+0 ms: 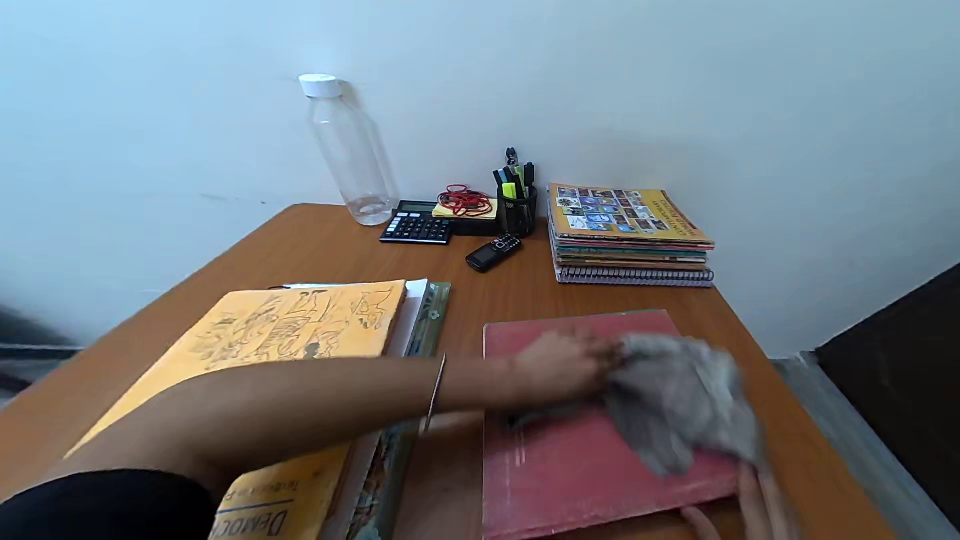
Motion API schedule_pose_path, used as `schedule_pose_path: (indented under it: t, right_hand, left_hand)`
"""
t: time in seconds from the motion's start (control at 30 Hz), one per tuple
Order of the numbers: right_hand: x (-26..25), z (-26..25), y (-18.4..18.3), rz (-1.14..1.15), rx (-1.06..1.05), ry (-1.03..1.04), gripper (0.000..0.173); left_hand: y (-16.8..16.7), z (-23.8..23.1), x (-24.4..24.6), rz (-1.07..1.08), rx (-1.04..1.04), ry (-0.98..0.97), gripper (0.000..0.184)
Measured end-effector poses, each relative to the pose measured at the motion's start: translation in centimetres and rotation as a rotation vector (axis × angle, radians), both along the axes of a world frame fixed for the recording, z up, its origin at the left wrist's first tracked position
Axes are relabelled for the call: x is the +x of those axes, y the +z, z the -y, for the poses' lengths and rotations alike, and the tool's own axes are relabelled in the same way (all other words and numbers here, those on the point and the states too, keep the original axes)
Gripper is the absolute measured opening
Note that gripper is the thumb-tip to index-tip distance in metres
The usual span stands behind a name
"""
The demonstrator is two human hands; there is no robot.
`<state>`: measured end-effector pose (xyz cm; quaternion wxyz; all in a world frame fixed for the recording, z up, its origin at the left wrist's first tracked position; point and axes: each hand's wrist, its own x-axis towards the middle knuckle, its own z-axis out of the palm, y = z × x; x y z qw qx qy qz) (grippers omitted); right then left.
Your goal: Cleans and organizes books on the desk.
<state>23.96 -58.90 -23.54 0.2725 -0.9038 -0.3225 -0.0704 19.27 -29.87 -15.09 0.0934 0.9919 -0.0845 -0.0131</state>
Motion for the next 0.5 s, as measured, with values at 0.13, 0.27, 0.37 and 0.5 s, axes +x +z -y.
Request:
schedule_pose_path:
  t: [0.13,0.27,0.37,0.5]
  right_hand:
    - [0.8,-0.4,-0.4,0.080,0.055,0.020,0.088]
    - [0.4,-0.7,0.0,0.071,0.053,-0.023,0.086]
    - [0.5,-0.7,-0.1,0.078,0.064,-0.022,0.085]
    - [0.3,-0.8,0.1,0.098,0.038,-0.046,0.076]
  left_hand:
    - [-0.5,-6.6,4.4,-0.023,0.022,0.234,0.041]
    - [-0.9,-6.3,4.5,0.019,0.033,0.196,0.041]
    - [-1.2,-3.6,2.6,0.157,0.114,0.070,0.039]
    - [-0.3,2.3,-1.6,0.137,0.086,-0.199,0.035]
